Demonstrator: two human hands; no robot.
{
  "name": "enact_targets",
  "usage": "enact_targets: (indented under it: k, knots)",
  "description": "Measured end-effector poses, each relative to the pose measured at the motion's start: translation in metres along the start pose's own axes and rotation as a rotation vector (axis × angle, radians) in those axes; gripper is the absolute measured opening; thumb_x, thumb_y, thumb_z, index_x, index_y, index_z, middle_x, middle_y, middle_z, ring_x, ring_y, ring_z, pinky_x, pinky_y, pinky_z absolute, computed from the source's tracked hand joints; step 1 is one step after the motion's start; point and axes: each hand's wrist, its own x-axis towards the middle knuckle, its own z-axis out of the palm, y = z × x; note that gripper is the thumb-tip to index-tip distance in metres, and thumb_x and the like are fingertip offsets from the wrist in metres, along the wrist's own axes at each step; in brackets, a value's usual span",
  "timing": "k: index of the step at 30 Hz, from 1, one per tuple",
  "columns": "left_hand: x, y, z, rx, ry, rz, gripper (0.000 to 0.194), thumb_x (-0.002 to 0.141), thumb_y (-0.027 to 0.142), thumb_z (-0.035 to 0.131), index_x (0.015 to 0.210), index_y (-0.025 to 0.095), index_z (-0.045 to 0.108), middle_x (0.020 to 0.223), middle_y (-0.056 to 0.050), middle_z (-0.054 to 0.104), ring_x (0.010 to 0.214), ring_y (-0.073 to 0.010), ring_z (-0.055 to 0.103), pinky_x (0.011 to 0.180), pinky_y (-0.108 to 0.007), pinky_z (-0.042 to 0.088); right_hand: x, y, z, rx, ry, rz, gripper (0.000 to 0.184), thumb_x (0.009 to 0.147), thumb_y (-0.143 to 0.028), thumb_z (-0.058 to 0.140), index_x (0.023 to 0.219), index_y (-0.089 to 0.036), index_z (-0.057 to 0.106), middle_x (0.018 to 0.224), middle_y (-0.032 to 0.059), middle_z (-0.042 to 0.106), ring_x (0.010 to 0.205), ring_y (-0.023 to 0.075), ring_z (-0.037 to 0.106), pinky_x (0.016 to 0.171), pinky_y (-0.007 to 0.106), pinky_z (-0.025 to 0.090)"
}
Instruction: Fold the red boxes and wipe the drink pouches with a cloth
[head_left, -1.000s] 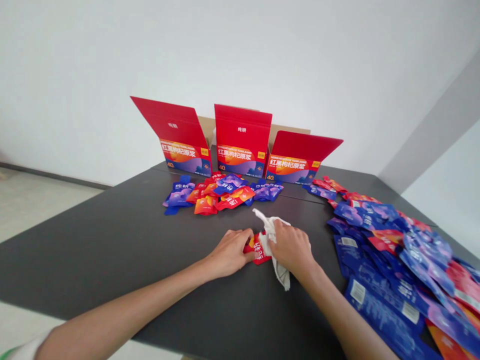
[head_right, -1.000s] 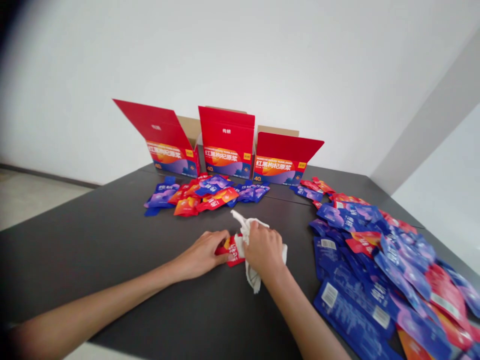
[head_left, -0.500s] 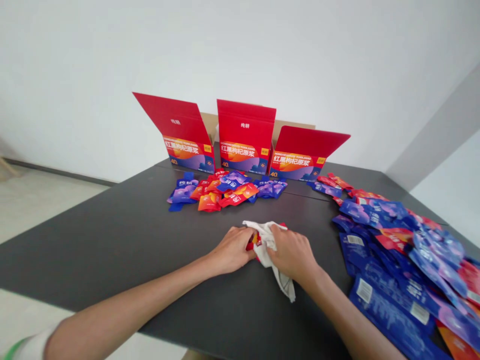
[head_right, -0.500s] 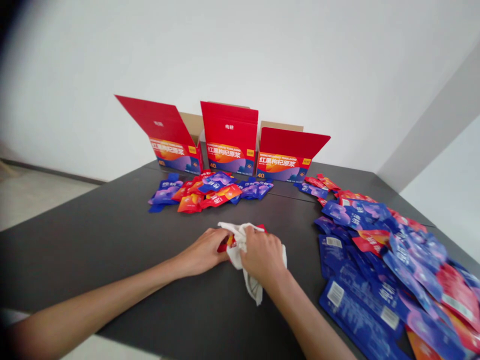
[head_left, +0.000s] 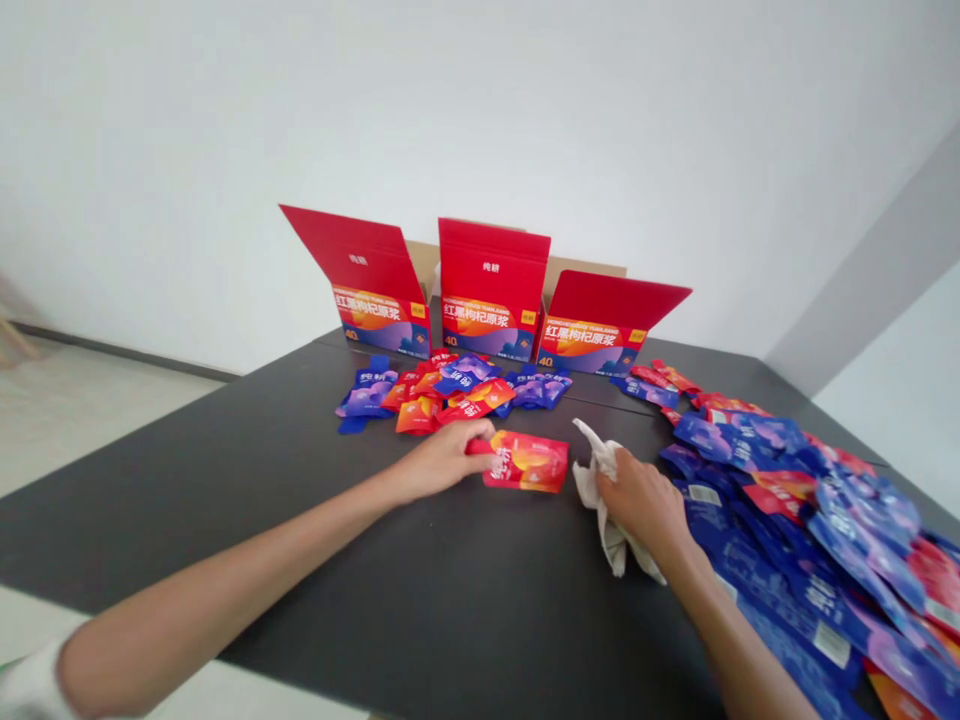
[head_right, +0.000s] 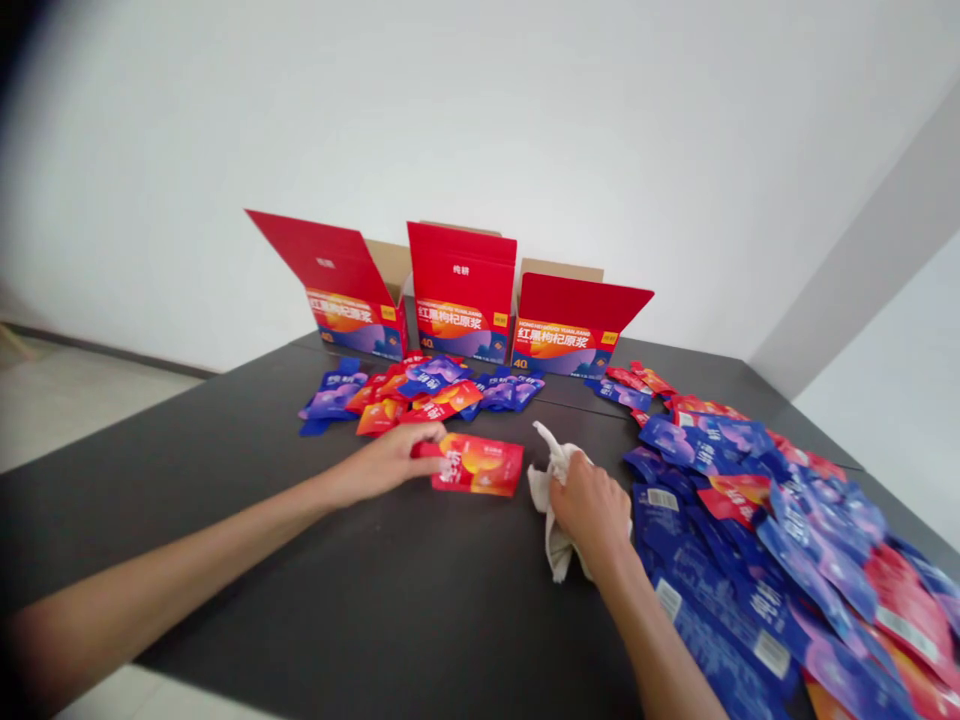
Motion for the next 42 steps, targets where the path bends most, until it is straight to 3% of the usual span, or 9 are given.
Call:
enact_targets:
  k: [6, 12, 16, 20, 25, 30, 35, 38, 42]
  knots:
    - [0.064, -0.040, -0.077, -0.037, 0.341, -0.197, 0.025, 0.070, 0.037, 0.059, 0.081, 0.015, 0.057, 0.070, -0.001, 0.058, 0.067, -0.0147, 0.054, 0.063, -0.024, 0.041, -0.002, 0.009, 0.005, 0.069, -0.023, -0.080, 0.029, 0.085, -0.040, 0.035, 0.100, -0.022, 0.052, 0.088, 0.0083, 0.065, 0.084, 0.0244, 0.061, 0.061, 0.027, 0.035]
    - [0.076, -0.067, -0.081, 0.206, 0.534, -0.285, 0.029, 0.061, 0.024, 0.067, 0.086, 0.011, 0.059, 0.093, -0.012, 0.058, 0.102, -0.0330, 0.047, 0.086, -0.040, 0.036, -0.005, 0.002, 0.008, 0.065, -0.051, -0.104, 0.029, 0.085, -0.038, 0.036, 0.104, -0.022, 0.052, 0.088, 0.0083, 0.065, 0.081, 0.0246, 0.062, 0.062, 0.028, 0.036]
    - [0.080, -0.027, -0.049, 0.463, 0.545, 0.060, 0.052, 0.076, 0.027, 0.055, 0.125, 0.017, 0.041, 0.128, -0.012, 0.039, 0.122, -0.0292, 0.030, 0.101, -0.040, 0.024, -0.014, -0.008, 0.007, 0.026, -0.036, -0.157, 0.028, 0.083, -0.035, 0.040, 0.106, -0.022, 0.051, 0.091, 0.0083, 0.065, 0.084, 0.0258, 0.062, 0.065, 0.031, 0.039]
    - [0.125, 0.032, 0.007, 0.505, 0.103, 0.411, 0.050, 0.083, 0.039, 0.047, 0.130, 0.023, 0.037, 0.128, -0.007, 0.042, 0.119, -0.0230, 0.036, 0.102, -0.035, 0.026, -0.025, -0.024, 0.005, 0.009, -0.002, -0.263, 0.025, 0.077, -0.028, 0.047, 0.101, -0.021, 0.053, 0.095, 0.0079, 0.065, 0.086, 0.0248, 0.062, 0.071, 0.032, 0.041]
    - [0.198, 0.082, 0.101, 0.447, -0.428, 0.479, 0.077, 0.074, 0.059, 0.053, 0.138, 0.022, 0.029, 0.139, -0.011, 0.034, 0.128, -0.0289, 0.030, 0.103, -0.039, 0.026, -0.028, -0.027, 0.004, 0.039, 0.043, -0.299, 0.027, 0.074, -0.025, 0.047, 0.100, -0.020, 0.053, 0.091, 0.0079, 0.066, 0.083, 0.0244, 0.062, 0.072, 0.033, 0.042]
    - [0.214, 0.096, 0.174, 0.448, -0.503, 0.497, 0.097, 0.066, 0.072, 0.053, 0.143, 0.030, 0.012, 0.144, -0.014, 0.024, 0.127, -0.0373, 0.031, 0.097, -0.047, 0.032, -0.023, -0.019, 0.007, 0.108, 0.060, -0.326, 0.031, 0.073, -0.029, 0.050, 0.101, -0.017, 0.054, 0.091, 0.0097, 0.066, 0.084, 0.0261, 0.062, 0.073, 0.035, 0.043]
    - [0.203, 0.086, 0.179, 0.431, -0.340, 0.666, 0.051, 0.089, 0.041, 0.042, 0.137, 0.029, 0.032, 0.115, -0.011, 0.056, 0.109, -0.0265, 0.051, 0.091, -0.036, 0.037, -0.023, -0.016, 0.009, 0.129, 0.045, -0.344, 0.030, 0.073, -0.029, 0.051, 0.100, -0.017, 0.055, 0.089, 0.0103, 0.066, 0.082, 0.0267, 0.062, 0.074, 0.037, 0.044]
    - [0.200, 0.083, 0.169, 0.335, -0.319, 0.507, 0.043, 0.086, 0.028, 0.048, 0.129, 0.024, 0.042, 0.110, -0.007, 0.060, 0.102, -0.0194, 0.056, 0.088, -0.027, 0.040, -0.023, -0.016, 0.007, 0.133, 0.027, -0.340, 0.034, 0.073, -0.029, 0.051, 0.104, -0.017, 0.054, 0.090, 0.0105, 0.066, 0.082, 0.0269, 0.062, 0.072, 0.036, 0.045]
    - [0.206, 0.094, 0.172, 0.339, -0.315, 0.300, 0.057, 0.073, 0.047, 0.061, 0.116, 0.011, 0.050, 0.106, -0.011, 0.063, 0.096, -0.0220, 0.060, 0.076, -0.025, 0.046, -0.023, -0.021, 0.005, 0.114, 0.019, -0.323, 0.030, 0.074, -0.029, 0.051, 0.100, -0.015, 0.059, 0.092, 0.0118, 0.067, 0.084, 0.0273, 0.062, 0.073, 0.036, 0.045]
